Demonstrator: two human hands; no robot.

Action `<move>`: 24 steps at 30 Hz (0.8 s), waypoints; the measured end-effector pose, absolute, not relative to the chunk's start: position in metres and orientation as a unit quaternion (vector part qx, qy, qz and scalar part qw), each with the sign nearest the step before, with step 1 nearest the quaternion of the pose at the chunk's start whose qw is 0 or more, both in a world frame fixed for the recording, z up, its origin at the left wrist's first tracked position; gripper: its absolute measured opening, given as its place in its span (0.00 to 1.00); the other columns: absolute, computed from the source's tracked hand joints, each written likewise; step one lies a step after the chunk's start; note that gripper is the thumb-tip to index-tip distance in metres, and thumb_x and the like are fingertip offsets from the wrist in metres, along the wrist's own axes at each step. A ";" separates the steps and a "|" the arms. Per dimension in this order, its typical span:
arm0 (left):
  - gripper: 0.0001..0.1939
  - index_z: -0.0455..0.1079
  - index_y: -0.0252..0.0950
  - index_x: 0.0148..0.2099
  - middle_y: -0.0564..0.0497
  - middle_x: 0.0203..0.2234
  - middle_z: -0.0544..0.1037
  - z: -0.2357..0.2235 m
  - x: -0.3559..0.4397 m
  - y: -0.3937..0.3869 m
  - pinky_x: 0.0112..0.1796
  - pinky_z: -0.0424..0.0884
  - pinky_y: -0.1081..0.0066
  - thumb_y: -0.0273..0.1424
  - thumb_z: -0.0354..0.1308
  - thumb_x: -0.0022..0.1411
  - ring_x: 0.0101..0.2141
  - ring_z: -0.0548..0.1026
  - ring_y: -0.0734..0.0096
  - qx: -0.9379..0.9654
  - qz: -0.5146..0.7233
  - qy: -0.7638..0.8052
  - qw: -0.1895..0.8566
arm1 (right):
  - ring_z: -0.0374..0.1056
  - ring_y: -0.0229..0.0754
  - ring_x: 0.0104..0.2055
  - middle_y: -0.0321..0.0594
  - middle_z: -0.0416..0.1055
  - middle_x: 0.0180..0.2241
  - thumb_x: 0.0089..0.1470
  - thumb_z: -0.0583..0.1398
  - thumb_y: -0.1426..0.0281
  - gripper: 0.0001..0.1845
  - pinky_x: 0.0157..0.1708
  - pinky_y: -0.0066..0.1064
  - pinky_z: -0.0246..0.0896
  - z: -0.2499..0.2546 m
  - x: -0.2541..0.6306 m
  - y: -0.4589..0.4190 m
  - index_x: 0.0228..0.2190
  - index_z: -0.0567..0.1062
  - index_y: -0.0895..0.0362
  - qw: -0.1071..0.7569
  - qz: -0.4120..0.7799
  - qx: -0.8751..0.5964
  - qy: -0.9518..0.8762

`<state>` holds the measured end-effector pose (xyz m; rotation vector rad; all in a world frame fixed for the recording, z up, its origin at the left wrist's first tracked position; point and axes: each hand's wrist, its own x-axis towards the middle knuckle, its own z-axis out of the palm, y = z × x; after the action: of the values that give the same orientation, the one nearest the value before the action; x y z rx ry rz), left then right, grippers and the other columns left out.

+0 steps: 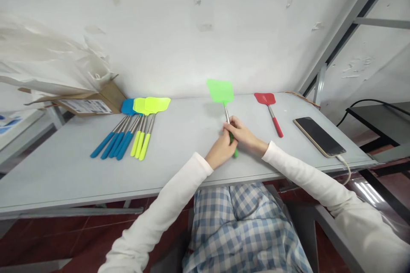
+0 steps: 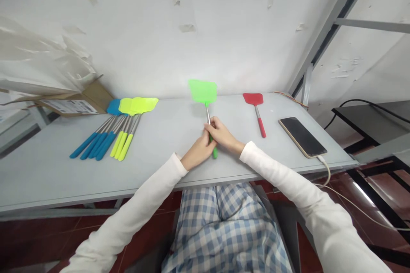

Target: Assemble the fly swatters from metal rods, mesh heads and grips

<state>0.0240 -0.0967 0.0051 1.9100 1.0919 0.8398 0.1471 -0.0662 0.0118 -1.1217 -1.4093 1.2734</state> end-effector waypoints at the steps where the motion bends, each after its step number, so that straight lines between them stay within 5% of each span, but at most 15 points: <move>1: 0.15 0.67 0.34 0.51 0.43 0.39 0.77 0.007 0.022 -0.102 0.47 0.70 0.62 0.35 0.47 0.68 0.41 0.75 0.62 0.773 0.310 0.412 0.369 | 0.63 0.35 0.27 0.31 0.68 0.27 0.53 0.60 0.56 0.15 0.26 0.27 0.59 0.013 0.154 -0.061 0.31 0.63 0.52 0.462 0.489 -0.455 -0.583; 4: 0.17 0.71 0.38 0.44 0.46 0.39 0.78 0.010 0.012 -0.118 0.52 0.66 0.62 0.37 0.43 0.70 0.46 0.73 0.63 0.817 0.263 0.372 0.353 | 0.58 0.33 0.21 0.27 0.64 0.21 0.57 0.57 0.58 0.11 0.21 0.25 0.53 0.019 0.184 -0.039 0.33 0.62 0.52 0.490 0.388 -0.501 -0.598; 7: 0.17 0.72 0.38 0.42 0.48 0.39 0.78 0.009 -0.003 -0.126 0.48 0.68 0.65 0.36 0.42 0.70 0.42 0.73 0.66 0.808 0.258 0.393 0.354 | 0.53 0.31 0.16 0.27 0.62 0.18 0.59 0.56 0.66 0.07 0.18 0.25 0.48 0.019 0.213 -0.018 0.31 0.61 0.52 0.436 0.354 -0.595 -0.575; 13: 0.17 0.72 0.39 0.40 0.48 0.39 0.78 0.021 -0.032 -0.124 0.50 0.65 0.63 0.36 0.43 0.70 0.43 0.72 0.65 0.811 0.265 0.444 0.274 | 0.59 0.35 0.18 0.32 0.67 0.20 0.56 0.57 0.72 0.07 0.22 0.29 0.56 -0.003 0.235 -0.007 0.36 0.61 0.54 0.411 0.380 -0.639 -0.528; 18: 0.17 0.73 0.40 0.40 0.48 0.40 0.78 0.022 -0.076 -0.126 0.52 0.64 0.59 0.37 0.43 0.68 0.44 0.71 0.62 0.812 0.242 0.501 0.178 | 0.68 0.47 0.32 0.47 0.72 0.30 0.54 0.55 0.75 0.12 0.36 0.36 0.61 0.000 0.244 -0.010 0.41 0.62 0.58 0.364 0.180 -0.701 -0.587; 24: 0.19 0.72 0.33 0.48 0.37 0.45 0.71 0.012 -0.144 -0.112 0.52 0.64 0.53 0.34 0.44 0.65 0.47 0.70 0.51 0.722 0.240 0.647 -0.050 | 0.62 0.58 0.48 0.63 0.69 0.42 0.55 0.51 0.74 0.13 0.51 0.46 0.55 -0.009 0.259 -0.010 0.41 0.68 0.67 0.234 0.015 -0.722 -0.651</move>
<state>-0.1437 -0.1116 0.0124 2.3443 2.1005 0.7778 0.2592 -0.0100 -0.0089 -1.9817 -1.7878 0.0416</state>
